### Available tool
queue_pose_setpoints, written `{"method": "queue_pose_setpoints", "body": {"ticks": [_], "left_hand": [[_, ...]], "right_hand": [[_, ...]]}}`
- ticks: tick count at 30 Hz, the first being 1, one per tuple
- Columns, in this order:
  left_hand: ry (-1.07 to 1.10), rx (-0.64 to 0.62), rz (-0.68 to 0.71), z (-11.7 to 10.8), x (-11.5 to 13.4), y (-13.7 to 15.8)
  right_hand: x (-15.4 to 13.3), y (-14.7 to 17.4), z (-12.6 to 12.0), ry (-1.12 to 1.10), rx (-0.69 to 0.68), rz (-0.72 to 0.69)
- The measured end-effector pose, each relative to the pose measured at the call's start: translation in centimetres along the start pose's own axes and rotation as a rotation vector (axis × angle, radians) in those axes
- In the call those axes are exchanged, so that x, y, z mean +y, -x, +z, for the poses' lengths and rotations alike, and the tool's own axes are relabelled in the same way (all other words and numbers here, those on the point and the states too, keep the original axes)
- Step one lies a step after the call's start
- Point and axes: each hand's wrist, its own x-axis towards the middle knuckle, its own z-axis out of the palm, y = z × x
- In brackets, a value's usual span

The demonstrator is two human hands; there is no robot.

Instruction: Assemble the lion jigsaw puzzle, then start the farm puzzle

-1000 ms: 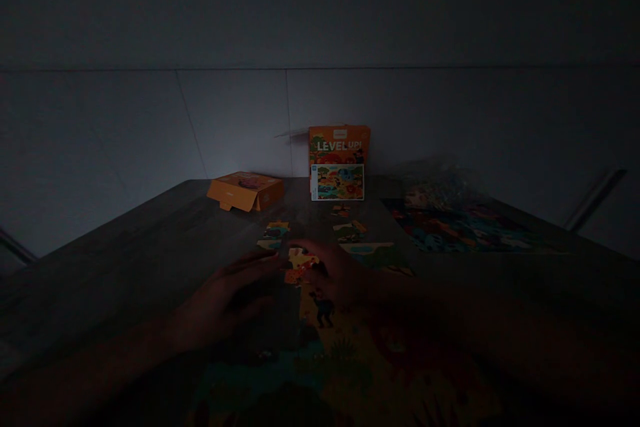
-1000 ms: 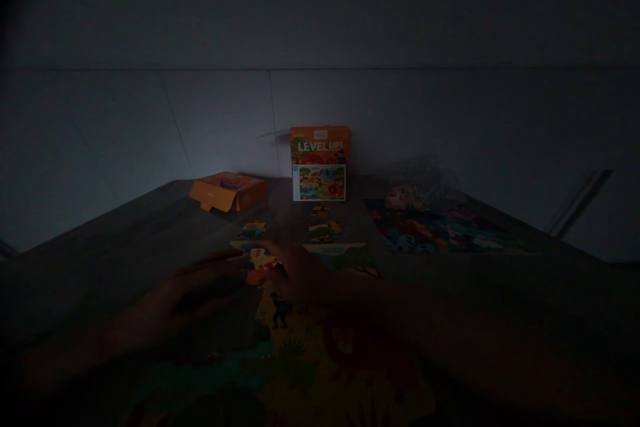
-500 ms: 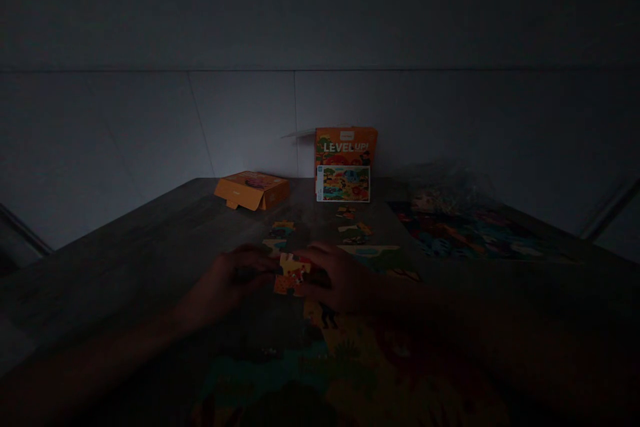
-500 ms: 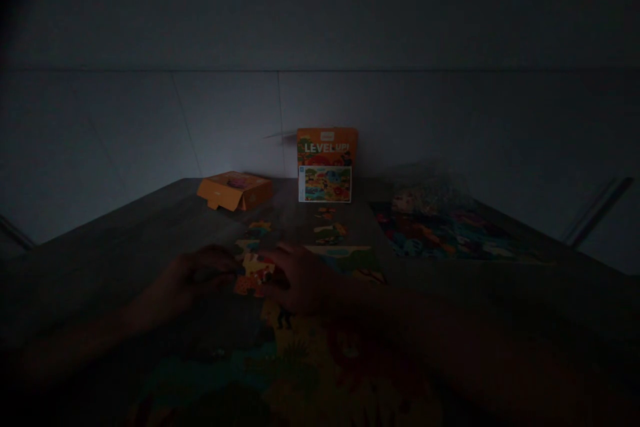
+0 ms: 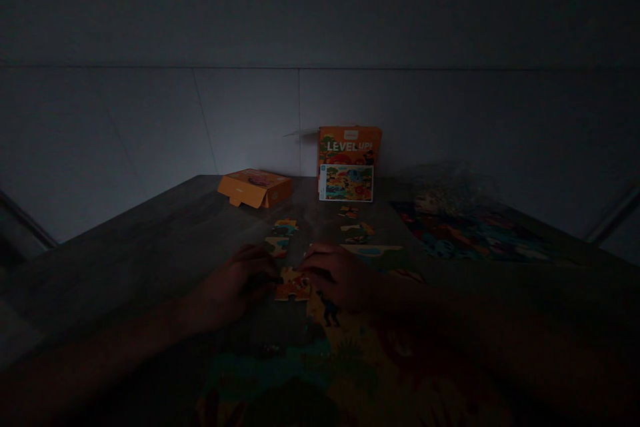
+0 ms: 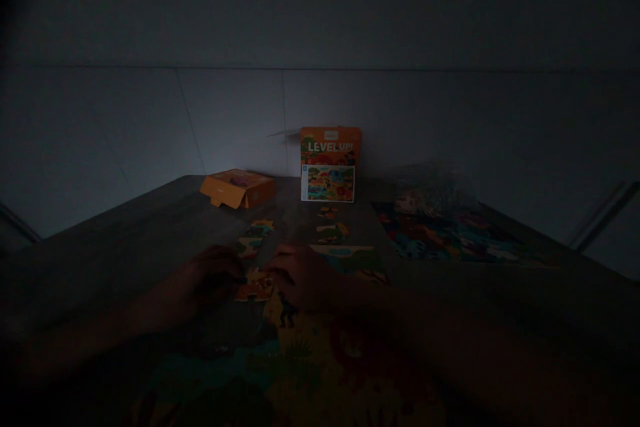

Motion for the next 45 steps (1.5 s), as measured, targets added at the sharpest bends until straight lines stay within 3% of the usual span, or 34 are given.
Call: {"method": "queue_pose_setpoints", "body": {"ticks": [5, 11, 35, 40, 45], "left_hand": [[-0.032, 0.044, 0.092, -0.1, 0.1, 0.2], [0.059, -0.167, 0.351, -1.2, 2.5, 0.1], [0.016, -0.215, 0.282, -1.3, 2.4, 0.2], [0.017, -0.219, 0.273, -1.2, 2.4, 0.2], [0.005, -0.225, 0.27, -1.1, 2.4, 0.2]], "right_hand": [[0.2, 0.0, 0.1, -0.012, 0.0, 0.023], [0.7, 0.1, 0.4, -0.013, 0.015, 0.003], [0.8, 0.0, 0.5, 0.011, 0.04, 0.006], [0.1, -0.1, 0.1, 0.065, 0.046, 0.073], [0.5, 0.0, 0.0, 0.069, -0.007, -0.015]]}}
